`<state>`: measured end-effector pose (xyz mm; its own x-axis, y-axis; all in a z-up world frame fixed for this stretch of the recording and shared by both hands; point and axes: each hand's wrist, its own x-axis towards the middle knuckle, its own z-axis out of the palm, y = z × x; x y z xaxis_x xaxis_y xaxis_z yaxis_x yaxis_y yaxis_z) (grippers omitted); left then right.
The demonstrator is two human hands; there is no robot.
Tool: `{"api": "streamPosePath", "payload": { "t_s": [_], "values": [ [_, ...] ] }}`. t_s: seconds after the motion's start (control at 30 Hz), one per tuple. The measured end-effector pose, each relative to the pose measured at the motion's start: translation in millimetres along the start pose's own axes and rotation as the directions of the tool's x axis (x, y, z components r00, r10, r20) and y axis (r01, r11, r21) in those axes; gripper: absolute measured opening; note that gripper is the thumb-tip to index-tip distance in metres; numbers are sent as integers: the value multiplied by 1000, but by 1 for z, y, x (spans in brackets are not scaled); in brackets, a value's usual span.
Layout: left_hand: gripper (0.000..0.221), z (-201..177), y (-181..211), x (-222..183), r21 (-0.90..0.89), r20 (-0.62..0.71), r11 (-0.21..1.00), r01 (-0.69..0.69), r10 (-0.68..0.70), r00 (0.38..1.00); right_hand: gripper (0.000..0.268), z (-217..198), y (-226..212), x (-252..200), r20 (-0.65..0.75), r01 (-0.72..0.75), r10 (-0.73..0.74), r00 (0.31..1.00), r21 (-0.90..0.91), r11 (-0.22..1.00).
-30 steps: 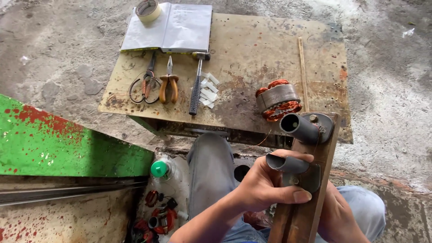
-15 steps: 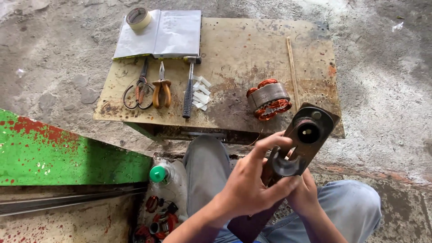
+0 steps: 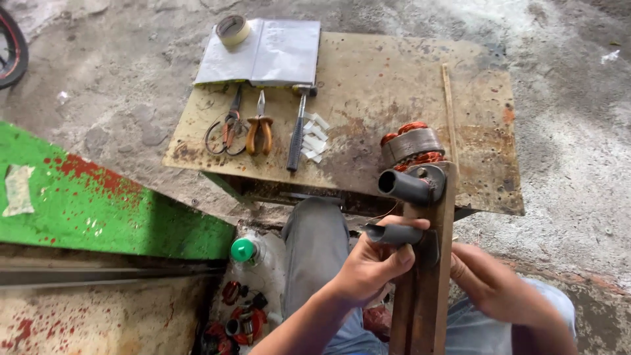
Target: Tying and securing copper windings on a motor stator using string and a wooden guide jig
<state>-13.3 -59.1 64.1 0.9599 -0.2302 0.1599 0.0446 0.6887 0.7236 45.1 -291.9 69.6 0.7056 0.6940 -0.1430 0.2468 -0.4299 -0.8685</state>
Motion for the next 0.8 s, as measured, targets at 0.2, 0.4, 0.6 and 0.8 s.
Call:
{"api": "streamPosePath", "payload": {
  "t_s": [0.2,0.4,0.6,0.8],
  "values": [
    [48,-12,-13,-3,-80,20,995,65,-64,998,42,-35,-13,20,342,132,-69,937,-163,978],
    [48,-23,-13,-4,-53,-5,997,58,-58,998,39,-16,-40,24,241,348,-284,928,-289,892],
    [39,-31,7,-4,-40,92,999,3,1,996,29,16,-54,20,-65,173,-215,974,-390,904],
    [34,-29,31,1,-192,273,981,-43,95,957,6,56,-73,17,-418,45,-376,827,-617,786]
  ]
}}
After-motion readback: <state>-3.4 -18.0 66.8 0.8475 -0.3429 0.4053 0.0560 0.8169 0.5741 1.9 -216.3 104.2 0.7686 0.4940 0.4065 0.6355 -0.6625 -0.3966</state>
